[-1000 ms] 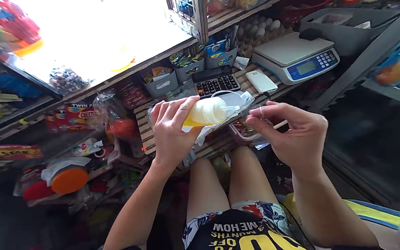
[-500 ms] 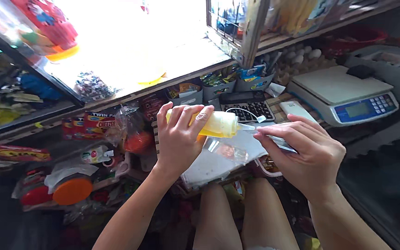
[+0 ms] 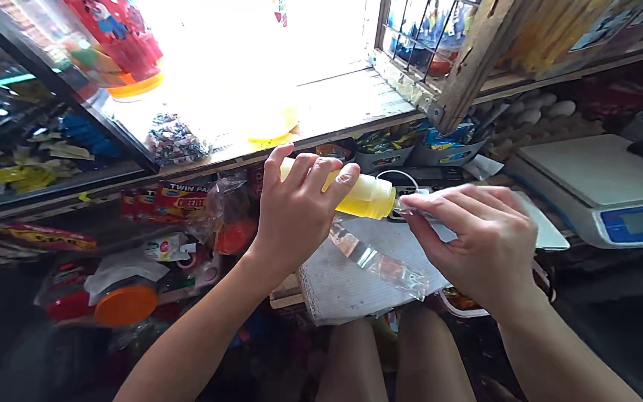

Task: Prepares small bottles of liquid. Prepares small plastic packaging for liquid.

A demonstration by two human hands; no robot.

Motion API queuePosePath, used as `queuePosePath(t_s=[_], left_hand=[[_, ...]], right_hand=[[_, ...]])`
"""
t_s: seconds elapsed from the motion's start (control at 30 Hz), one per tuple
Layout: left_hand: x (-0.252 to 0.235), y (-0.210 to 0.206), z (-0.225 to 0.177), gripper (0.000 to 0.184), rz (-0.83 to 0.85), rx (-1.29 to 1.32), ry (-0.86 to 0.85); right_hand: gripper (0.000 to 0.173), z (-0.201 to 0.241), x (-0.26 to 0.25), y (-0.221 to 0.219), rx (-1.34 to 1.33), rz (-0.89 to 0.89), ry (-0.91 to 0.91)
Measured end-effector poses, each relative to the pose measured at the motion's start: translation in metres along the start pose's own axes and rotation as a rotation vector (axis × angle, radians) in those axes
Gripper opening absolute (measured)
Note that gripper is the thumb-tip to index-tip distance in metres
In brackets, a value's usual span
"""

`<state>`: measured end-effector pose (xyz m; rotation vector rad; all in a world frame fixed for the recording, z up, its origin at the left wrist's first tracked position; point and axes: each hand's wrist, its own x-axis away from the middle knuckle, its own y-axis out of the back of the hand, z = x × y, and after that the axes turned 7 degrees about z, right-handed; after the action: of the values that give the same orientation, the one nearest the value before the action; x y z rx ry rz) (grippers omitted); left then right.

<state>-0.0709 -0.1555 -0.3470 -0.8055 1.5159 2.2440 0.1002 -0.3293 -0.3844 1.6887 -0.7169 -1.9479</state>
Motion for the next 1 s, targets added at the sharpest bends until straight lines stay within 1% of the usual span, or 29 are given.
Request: queuePosePath(t_s=[0.1, 0.17, 0.3, 0.4, 0.47, 0.53, 0.67, 0.77, 0.83, 0.93, 1.0], left_hand=[[-0.007, 0.008, -0.004, 0.034, -0.004, -0.102, -0.045], [-0.015, 0.016, -0.007, 0.034, 0.005, -0.145, -0.092], [-0.046, 0.044, -0.006, 0.033, 0.057, -0.225, -0.232], [-0.078, 0.066, -0.009, 0.026, 0.105, -0.304, -0.368], [-0.1, 0.078, -0.012, 0.021, 0.129, -0.372, -0.453], [-0.118, 0.086, -0.015, 0.02, 0.154, -0.406, -0.527], [-0.145, 0.094, -0.02, 0.02, 0.176, -0.467, -0.636], [-0.16, 0.104, -0.023, 0.014, 0.265, -0.429, -0.658], [-0.166, 0.114, -0.029, 0.018, 0.307, -0.416, -0.656], [-0.174, 0.125, -0.036, 0.019, 0.309, -0.419, -0.659], [-0.179, 0.127, -0.033, 0.019, 0.276, -0.425, -0.687]], right_hand=[[0.02, 0.001, -0.004, -0.002, -0.04, 0.007, 0.009], [0.022, -0.001, -0.005, -0.001, -0.116, 0.037, -0.018], [0.023, -0.018, -0.016, 0.008, -0.392, 0.093, -0.131], [0.019, -0.031, -0.029, 0.018, -0.601, 0.113, -0.178], [0.02, -0.036, -0.037, 0.022, -0.793, 0.13, -0.202], [0.022, -0.039, -0.041, 0.026, -0.884, 0.144, -0.243], [0.018, -0.041, -0.043, 0.036, -0.933, 0.146, -0.245], [0.019, -0.038, -0.042, 0.044, -0.963, 0.098, -0.235], [0.019, -0.037, -0.042, 0.049, -0.972, 0.057, -0.249], [0.016, -0.04, -0.045, 0.054, -0.948, 0.042, -0.287], [0.014, -0.041, -0.049, 0.054, -0.944, 0.025, -0.303]])
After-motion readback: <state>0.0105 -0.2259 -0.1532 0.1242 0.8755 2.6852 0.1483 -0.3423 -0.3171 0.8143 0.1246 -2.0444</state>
